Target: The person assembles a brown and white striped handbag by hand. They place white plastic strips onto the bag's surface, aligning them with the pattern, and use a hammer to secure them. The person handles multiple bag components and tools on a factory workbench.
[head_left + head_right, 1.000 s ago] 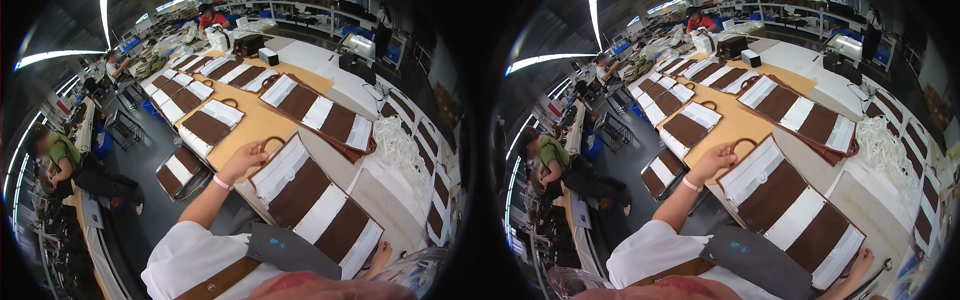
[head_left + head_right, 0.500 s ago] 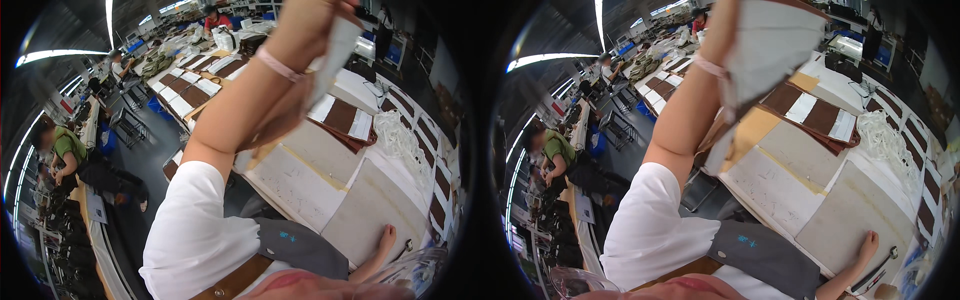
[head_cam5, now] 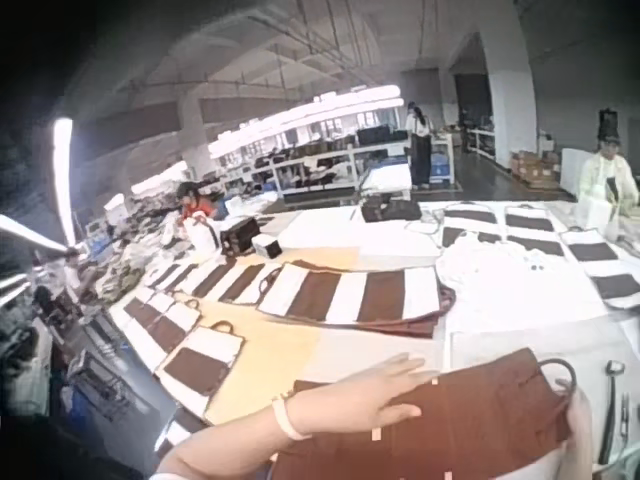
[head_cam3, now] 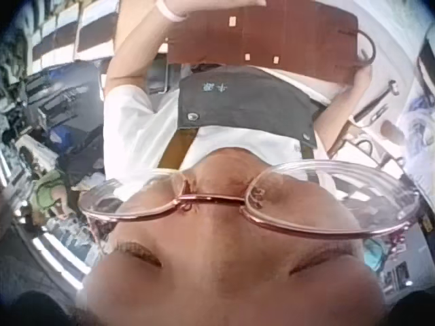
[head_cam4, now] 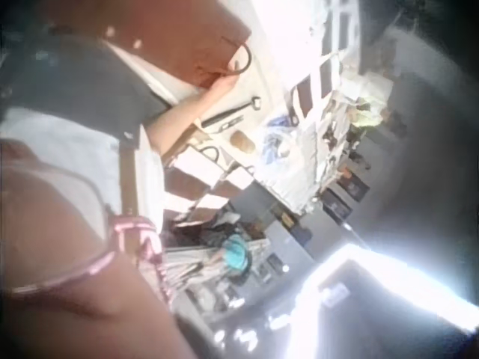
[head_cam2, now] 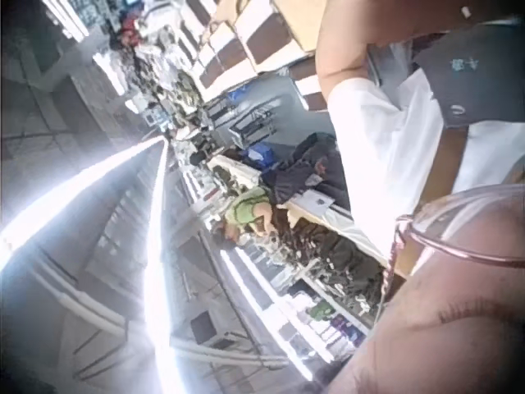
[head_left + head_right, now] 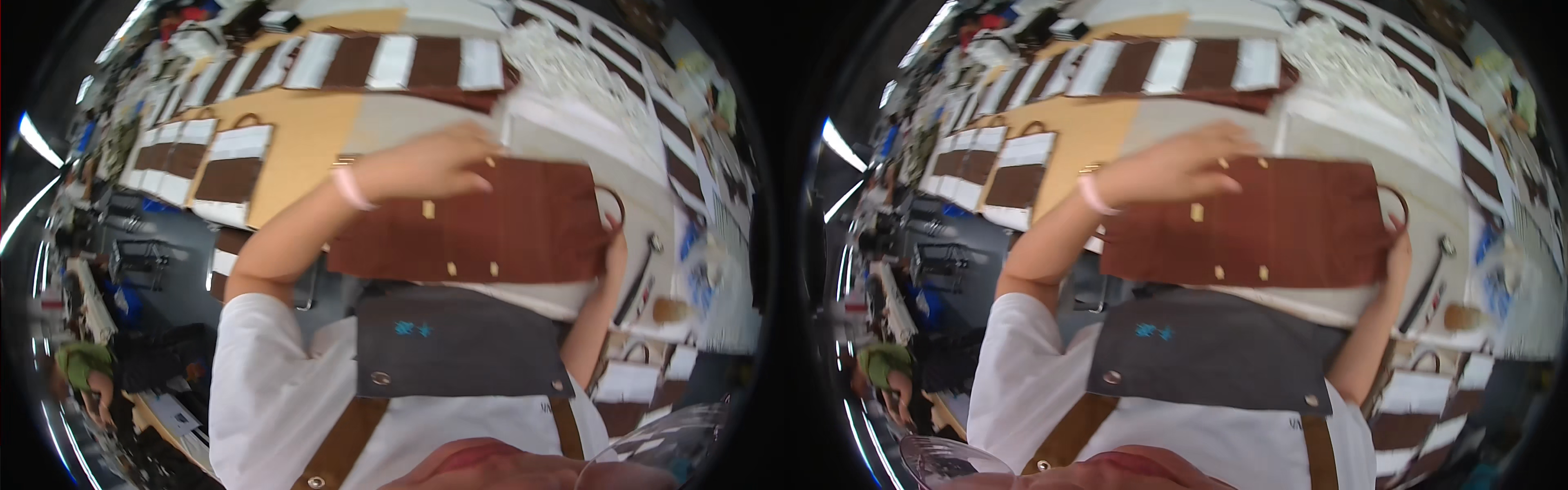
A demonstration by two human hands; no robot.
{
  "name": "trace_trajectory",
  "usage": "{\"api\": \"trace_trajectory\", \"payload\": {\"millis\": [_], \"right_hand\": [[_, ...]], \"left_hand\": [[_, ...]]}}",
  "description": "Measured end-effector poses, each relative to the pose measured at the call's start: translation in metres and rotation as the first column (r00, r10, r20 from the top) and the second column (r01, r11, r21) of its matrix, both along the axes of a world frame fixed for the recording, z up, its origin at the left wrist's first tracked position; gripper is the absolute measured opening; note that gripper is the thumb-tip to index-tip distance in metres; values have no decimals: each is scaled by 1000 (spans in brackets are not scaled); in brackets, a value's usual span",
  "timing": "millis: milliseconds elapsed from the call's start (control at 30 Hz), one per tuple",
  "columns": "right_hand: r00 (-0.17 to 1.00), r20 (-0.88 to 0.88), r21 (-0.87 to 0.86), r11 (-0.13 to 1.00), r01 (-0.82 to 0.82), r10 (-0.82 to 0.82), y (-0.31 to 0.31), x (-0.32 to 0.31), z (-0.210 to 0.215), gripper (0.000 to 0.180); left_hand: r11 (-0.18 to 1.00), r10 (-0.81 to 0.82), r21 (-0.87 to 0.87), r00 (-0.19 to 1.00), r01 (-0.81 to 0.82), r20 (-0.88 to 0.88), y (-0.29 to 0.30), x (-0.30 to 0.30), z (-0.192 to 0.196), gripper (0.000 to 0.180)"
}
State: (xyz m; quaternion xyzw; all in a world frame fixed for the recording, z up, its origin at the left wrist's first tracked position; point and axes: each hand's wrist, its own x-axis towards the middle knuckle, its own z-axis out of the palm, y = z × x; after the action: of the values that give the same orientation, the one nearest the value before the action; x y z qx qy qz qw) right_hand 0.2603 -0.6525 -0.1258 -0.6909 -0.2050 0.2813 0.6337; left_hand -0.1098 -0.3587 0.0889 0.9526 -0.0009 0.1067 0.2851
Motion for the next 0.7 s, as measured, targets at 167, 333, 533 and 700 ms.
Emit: {"api": "trace_trajectory", "payload": {"millis": [167,333,533,700], "right_hand": [[983,-180,133,991,-8,32,11,-13,43,54],[990,-128,38,998,59,-54,13,-15,56,39],[990,-71,71,989,130,-125,25,-22,58,37],[968,-62,142,958,250,-243,33,-38,73,37]], "left_hand": [[741,670,21,737,-671,-86,46,-129,-94,46],[604,778,193,624,-774,70,29,-193,-160,42],[507,843,140,523,-851,125,47,-214,-163,37],[462,867,188,486,-867,110,100,-175,-114,36]]}}
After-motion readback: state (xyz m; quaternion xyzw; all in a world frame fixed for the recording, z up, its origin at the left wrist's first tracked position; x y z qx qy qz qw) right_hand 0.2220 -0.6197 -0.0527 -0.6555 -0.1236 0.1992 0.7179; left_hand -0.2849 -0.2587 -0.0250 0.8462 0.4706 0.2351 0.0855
